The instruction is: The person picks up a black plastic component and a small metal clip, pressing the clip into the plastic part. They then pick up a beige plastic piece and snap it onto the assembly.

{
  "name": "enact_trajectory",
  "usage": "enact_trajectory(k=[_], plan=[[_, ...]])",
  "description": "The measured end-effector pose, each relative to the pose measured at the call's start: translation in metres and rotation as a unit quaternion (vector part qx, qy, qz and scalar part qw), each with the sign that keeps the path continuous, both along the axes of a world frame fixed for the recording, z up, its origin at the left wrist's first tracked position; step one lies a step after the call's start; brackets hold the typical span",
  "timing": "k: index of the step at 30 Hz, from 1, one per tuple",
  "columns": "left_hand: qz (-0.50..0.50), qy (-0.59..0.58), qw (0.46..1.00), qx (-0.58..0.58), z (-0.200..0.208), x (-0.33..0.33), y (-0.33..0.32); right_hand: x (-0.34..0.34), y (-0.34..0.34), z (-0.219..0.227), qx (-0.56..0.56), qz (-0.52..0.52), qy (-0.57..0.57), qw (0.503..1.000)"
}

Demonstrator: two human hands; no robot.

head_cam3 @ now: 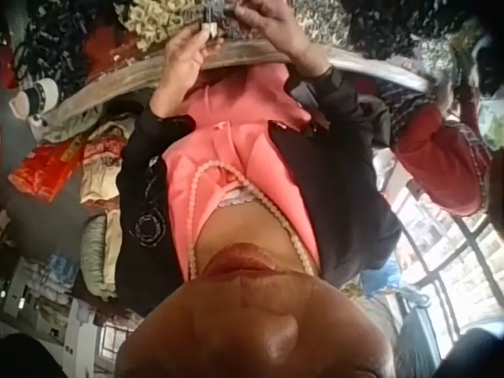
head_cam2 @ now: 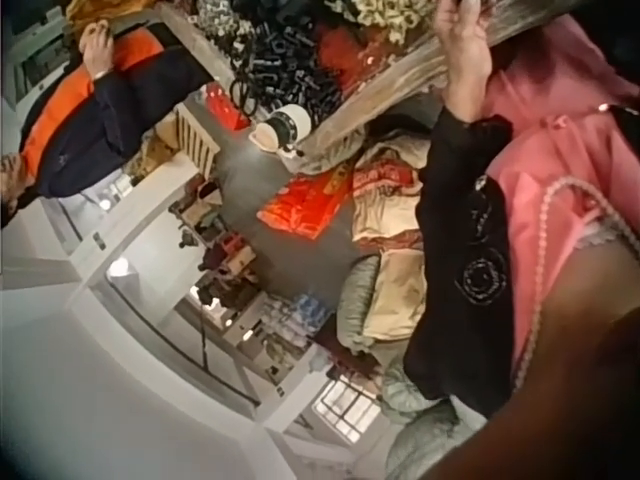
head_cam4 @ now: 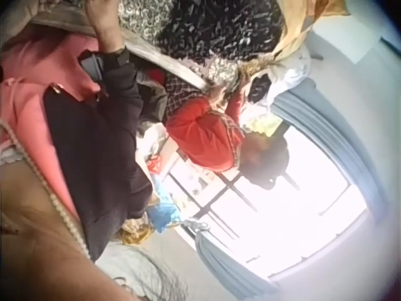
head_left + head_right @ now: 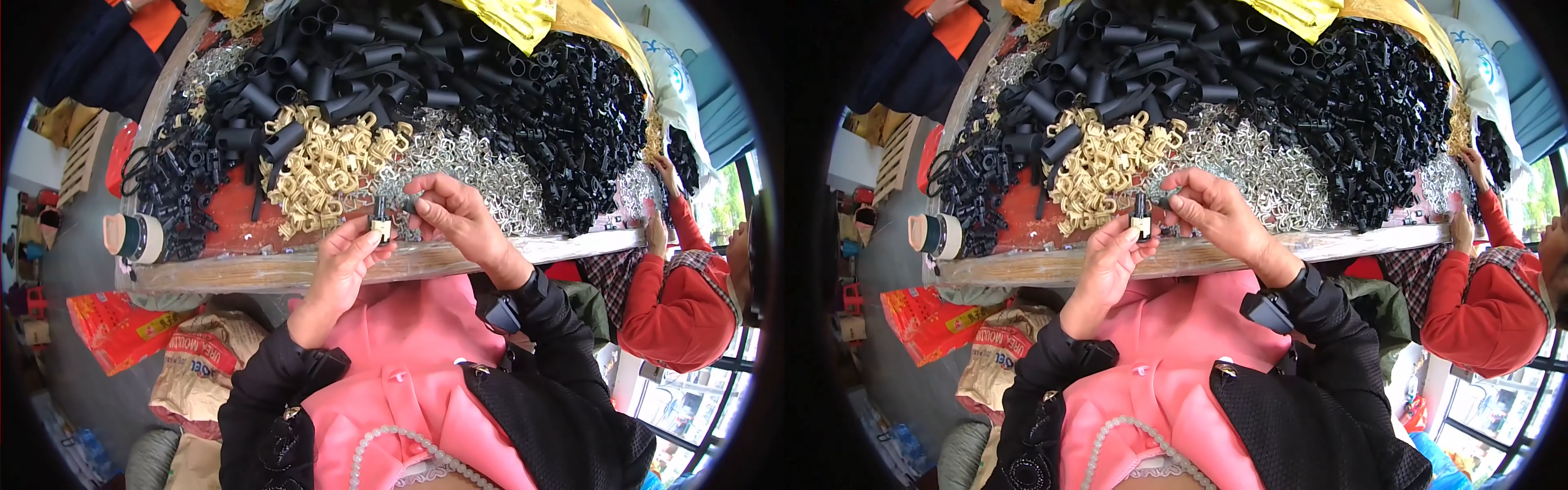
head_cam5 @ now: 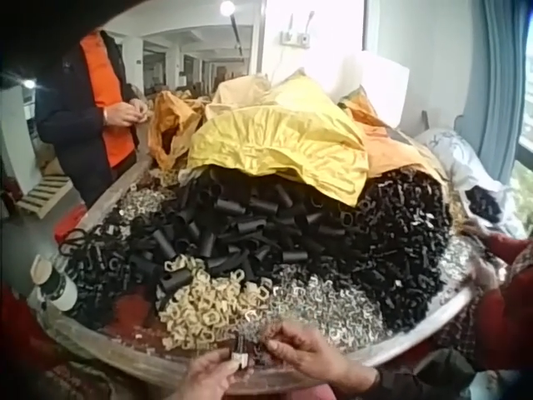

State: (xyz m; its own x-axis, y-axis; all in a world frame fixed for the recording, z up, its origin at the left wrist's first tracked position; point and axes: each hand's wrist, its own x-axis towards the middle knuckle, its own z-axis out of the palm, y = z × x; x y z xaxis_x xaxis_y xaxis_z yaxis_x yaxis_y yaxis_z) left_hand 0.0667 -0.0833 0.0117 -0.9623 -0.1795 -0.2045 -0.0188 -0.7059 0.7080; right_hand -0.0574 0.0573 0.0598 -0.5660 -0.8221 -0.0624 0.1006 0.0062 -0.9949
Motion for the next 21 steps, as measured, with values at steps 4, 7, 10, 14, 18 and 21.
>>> enact_trajectory(k=[4, 7, 10, 14, 18, 21], plan=[[-0.007, -0.011, 1.000, 0.012, 0.004, 0.002, 0.008, 0.021, 0.006, 0.001, -0.010, 0.000, 0.060, 0.998], [-0.019, -0.009, 0.999, 0.032, 0.011, 0.002, 0.013, 0.022, 0.012, -0.005, -0.035, 0.026, 0.090, 0.995], [-0.037, -0.012, 0.999, 0.033, 0.012, 0.006, 0.015, 0.023, 0.016, 0.000, -0.016, 0.057, 0.130, 0.990], [-0.063, -0.040, 0.997, 0.038, 0.012, 0.010, 0.016, 0.026, 0.017, 0.013, 0.050, 0.071, 0.193, 0.977], [-0.078, -0.054, 0.993, 0.068, 0.014, 0.010, 0.018, 0.030, 0.016, 0.012, 0.047, 0.014, 0.238, 0.970], [-0.087, -0.056, 0.991, 0.087, 0.014, 0.008, 0.020, 0.031, 0.016, 0.006, 0.033, -0.021, 0.302, 0.953]])
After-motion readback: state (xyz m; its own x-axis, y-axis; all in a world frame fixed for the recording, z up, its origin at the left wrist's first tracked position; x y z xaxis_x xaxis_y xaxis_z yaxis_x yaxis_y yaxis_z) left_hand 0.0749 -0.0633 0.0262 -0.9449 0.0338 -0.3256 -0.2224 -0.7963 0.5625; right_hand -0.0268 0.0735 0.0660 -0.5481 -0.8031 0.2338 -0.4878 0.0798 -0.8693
